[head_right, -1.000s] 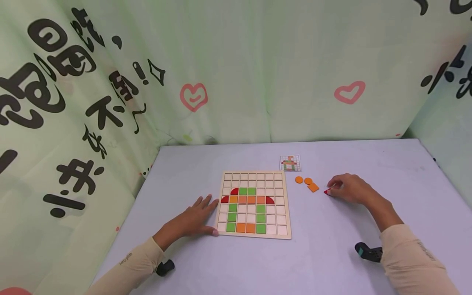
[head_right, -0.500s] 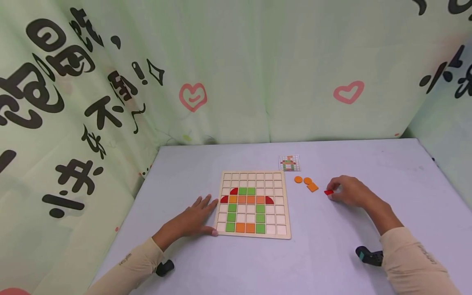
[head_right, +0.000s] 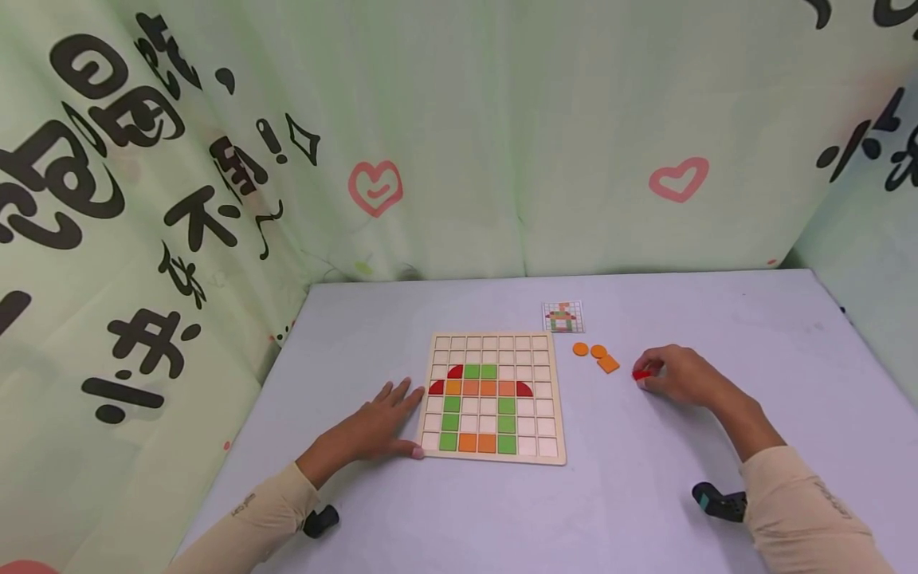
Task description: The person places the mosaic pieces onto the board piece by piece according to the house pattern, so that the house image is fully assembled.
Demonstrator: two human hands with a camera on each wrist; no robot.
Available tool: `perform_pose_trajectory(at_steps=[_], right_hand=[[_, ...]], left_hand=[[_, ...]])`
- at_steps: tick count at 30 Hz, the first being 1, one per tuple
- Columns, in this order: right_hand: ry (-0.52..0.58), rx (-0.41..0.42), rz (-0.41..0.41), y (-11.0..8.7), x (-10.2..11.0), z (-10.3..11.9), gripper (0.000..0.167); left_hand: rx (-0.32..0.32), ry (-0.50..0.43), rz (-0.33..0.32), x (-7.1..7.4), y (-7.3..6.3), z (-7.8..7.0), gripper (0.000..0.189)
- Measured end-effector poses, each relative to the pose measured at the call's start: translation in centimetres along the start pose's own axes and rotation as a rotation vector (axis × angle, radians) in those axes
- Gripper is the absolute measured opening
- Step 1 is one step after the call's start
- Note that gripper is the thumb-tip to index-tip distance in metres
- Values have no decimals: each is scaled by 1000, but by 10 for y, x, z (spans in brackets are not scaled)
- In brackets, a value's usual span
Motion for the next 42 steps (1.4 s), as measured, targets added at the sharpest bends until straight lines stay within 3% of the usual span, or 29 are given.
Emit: perform_pose_trajectory(at_steps=[8,25,31,42], right_hand=[[59,31,63,-2,-5,10,32],[138,35,74,1,-16,25,21],[157,41,76,2,-18,28,24],[324,28,152,4,-30,38,38]], left_hand=[[-3,-5,-4,0,0,0,104],[-6,3,-1,-1,1,1,105],[6,1,1,-2,2,2,105],[10,-1,-4,-4,3,3,105]])
Point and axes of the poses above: each hand's wrist, its own y-axis towards the middle knuckle, its own x-axis out of the back of the hand, z = x × y, the point moved 10 cm from there along y, towards the middle knuckle, and after that the axes turned 1 degree about z, right-handed, at the moved point
